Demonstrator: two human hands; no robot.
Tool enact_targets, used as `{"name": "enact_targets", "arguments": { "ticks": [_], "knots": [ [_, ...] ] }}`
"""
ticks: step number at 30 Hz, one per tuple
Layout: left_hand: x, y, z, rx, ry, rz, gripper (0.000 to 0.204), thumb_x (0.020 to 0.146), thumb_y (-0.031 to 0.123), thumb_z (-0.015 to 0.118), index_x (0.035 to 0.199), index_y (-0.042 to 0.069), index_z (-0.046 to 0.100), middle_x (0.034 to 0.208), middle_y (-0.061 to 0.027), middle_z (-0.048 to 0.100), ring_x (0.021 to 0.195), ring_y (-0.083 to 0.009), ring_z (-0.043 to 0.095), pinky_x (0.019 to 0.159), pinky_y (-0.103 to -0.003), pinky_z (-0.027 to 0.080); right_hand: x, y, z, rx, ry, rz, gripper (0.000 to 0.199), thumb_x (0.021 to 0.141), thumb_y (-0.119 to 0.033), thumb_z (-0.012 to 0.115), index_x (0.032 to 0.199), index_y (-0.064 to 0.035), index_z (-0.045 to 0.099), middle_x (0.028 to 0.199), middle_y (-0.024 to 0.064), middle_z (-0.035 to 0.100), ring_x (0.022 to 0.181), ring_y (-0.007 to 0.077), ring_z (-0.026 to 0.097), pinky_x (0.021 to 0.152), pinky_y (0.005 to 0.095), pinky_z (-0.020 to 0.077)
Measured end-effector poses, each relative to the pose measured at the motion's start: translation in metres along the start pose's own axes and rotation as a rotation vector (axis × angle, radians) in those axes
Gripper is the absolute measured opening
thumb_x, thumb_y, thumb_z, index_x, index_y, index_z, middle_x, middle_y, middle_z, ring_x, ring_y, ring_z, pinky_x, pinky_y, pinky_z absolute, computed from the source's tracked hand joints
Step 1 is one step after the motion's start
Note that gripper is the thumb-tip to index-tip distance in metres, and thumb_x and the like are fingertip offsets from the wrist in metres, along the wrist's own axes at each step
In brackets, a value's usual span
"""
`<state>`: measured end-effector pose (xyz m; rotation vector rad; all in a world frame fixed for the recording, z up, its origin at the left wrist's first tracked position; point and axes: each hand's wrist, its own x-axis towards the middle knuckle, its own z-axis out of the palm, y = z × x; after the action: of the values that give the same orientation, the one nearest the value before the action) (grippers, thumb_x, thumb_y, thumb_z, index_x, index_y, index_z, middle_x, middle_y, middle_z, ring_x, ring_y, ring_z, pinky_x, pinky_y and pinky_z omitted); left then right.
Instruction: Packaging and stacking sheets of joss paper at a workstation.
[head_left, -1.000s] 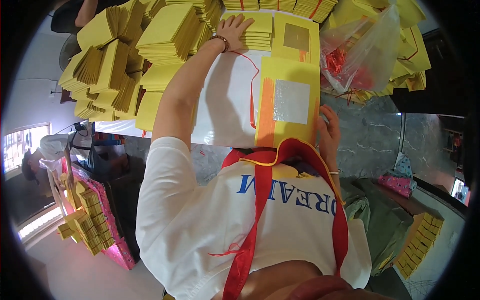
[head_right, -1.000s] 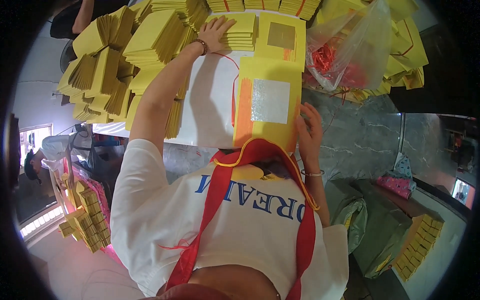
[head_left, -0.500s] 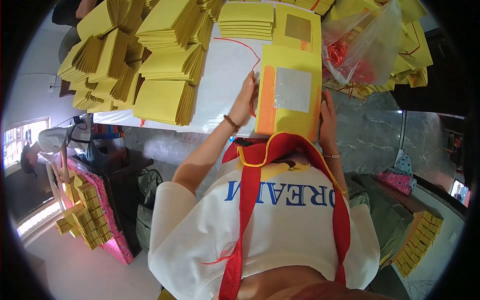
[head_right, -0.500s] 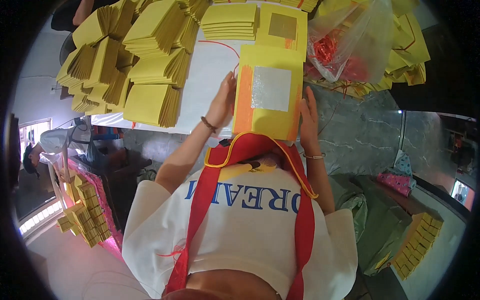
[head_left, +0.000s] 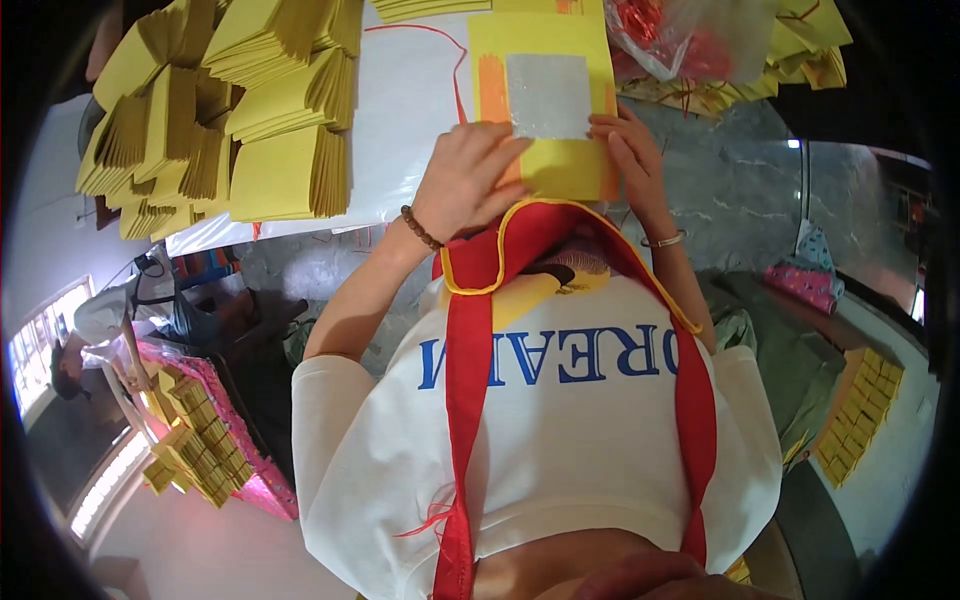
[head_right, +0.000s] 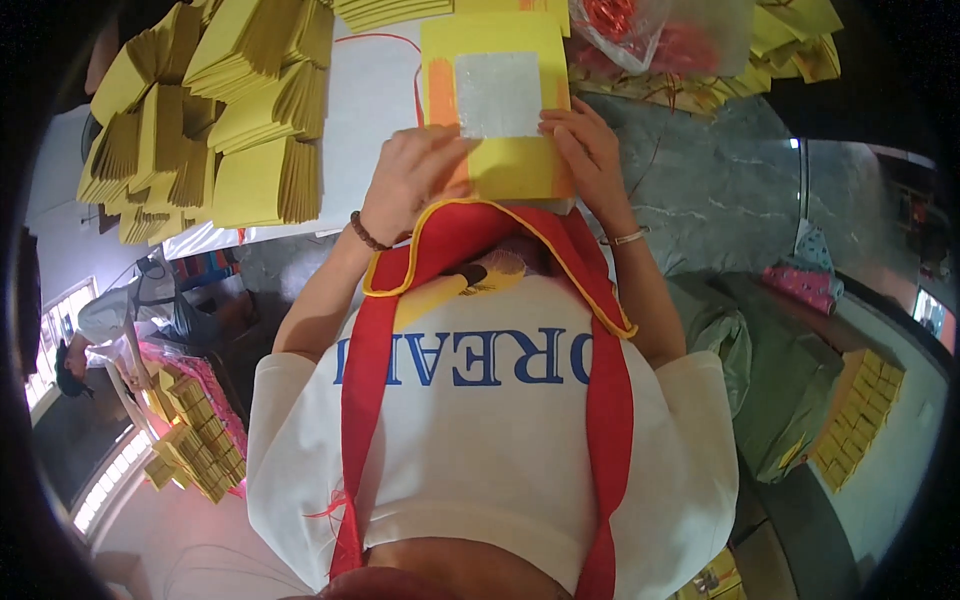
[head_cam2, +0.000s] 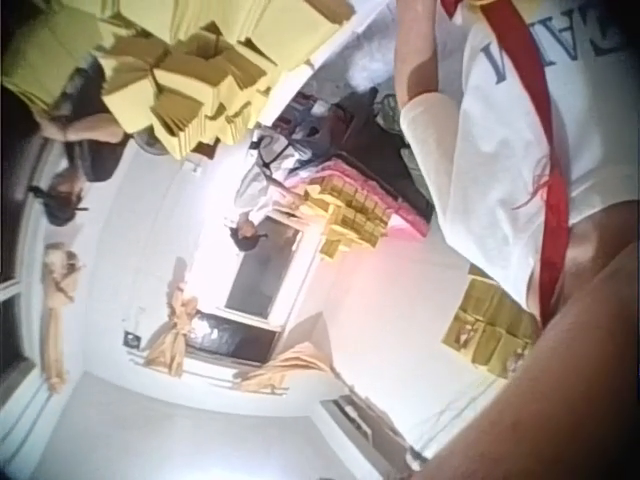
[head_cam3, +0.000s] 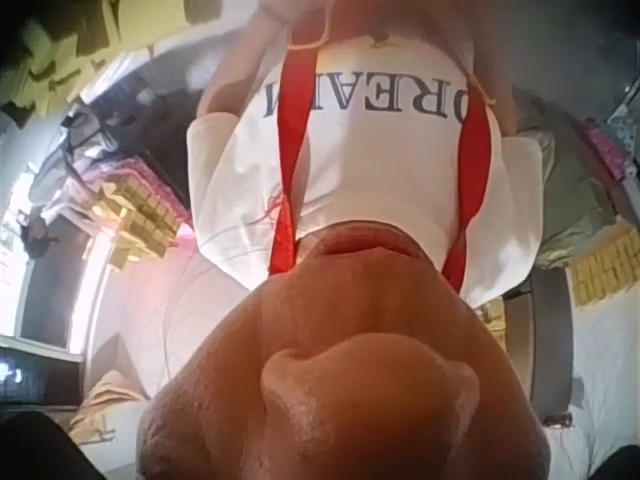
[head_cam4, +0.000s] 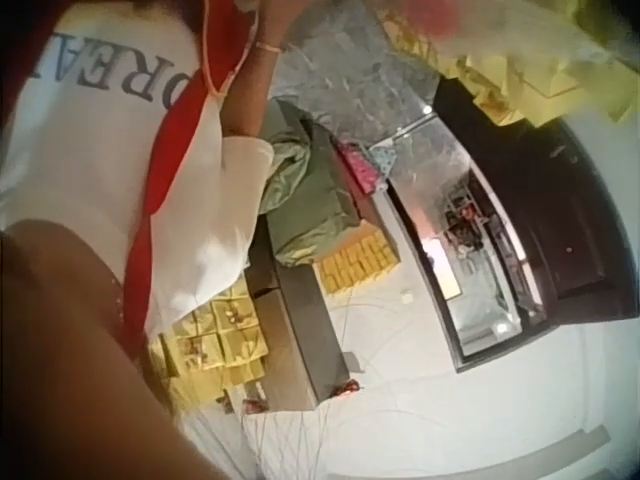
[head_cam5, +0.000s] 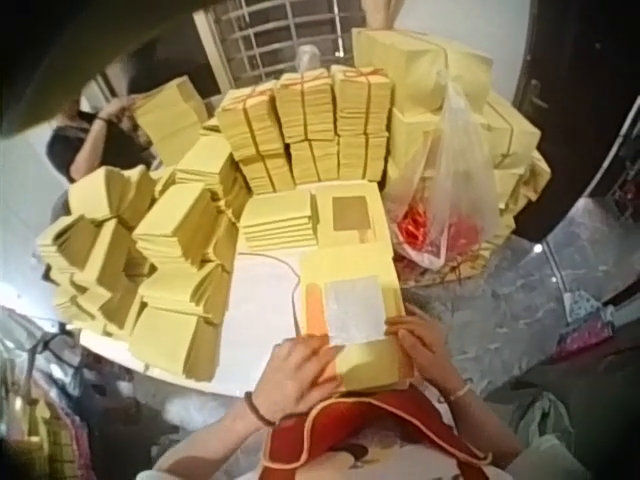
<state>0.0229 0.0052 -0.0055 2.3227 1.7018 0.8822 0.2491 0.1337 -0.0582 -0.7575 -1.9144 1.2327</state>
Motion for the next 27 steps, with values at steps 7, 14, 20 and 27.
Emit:
{"name": "enact_targets", "arguments": {
  "ticks": [7, 14, 20, 27],
  "knots": [
    [0.002, 0.004, 0.004, 0.066, -0.169, 0.134, 0.037, 0.074, 0.016, 0.057, 0.110, 0.010, 0.059, 0.107, -0.0076, 0.056, 0.098, -0.0246, 0.053, 0.081, -0.034, 0.042, -0.006, 0.008, 0.009, 0.437, 0.098, 0.175, 0.040, 0.098, -0.026, 0.033, 0.094, 0.0001, 0.063, 0.111, 0.0097, 0.061, 0.122, 0.0222, 0.039, 0.105, 0.0351, 0.0249],
    [0.008, -0.004, 0.006, -0.468, -0.112, -0.286, 0.014, 0.084, 0.014, 0.059, 0.089, 0.001, 0.062, 0.081, -0.0139, 0.063, 0.068, -0.0283, 0.059, 0.063, -0.034, 0.048, -0.004, 0.010, 0.008, 0.485, 0.099, 0.220, 0.043, 0.098, -0.028, 0.031, 0.093, -0.0003, 0.064, 0.112, 0.0114, 0.061, 0.121, 0.0233, 0.040, 0.105, 0.0349, 0.0257],
    [0.006, -0.014, 0.008, -0.648, -0.195, -0.545, 0.018, 0.088, 0.013, 0.057, 0.094, -0.003, 0.061, 0.073, 0.0014, 0.057, 0.068, -0.0026, 0.046, 0.060, -0.019, 0.039, -0.004, 0.008, 0.011, 0.455, 0.123, 0.269, 0.042, 0.098, -0.027, 0.033, 0.095, 0.0009, 0.064, 0.110, 0.0106, 0.061, 0.120, 0.0222, 0.041, 0.104, 0.0342, 0.0263],
    [0.009, -0.017, 0.010, -0.736, -0.199, -0.644, 0.015, 0.087, 0.009, 0.055, 0.092, -0.004, 0.061, 0.074, 0.0047, 0.055, 0.067, -0.0022, 0.045, 0.058, -0.018, 0.037, -0.004, 0.008, 0.013, 0.440, 0.169, 0.272, 0.040, 0.097, -0.026, 0.036, 0.100, 0.0030, 0.063, 0.111, 0.0089, 0.059, 0.120, 0.0207, 0.041, 0.103, 0.0332, 0.0265]
  ]
}}
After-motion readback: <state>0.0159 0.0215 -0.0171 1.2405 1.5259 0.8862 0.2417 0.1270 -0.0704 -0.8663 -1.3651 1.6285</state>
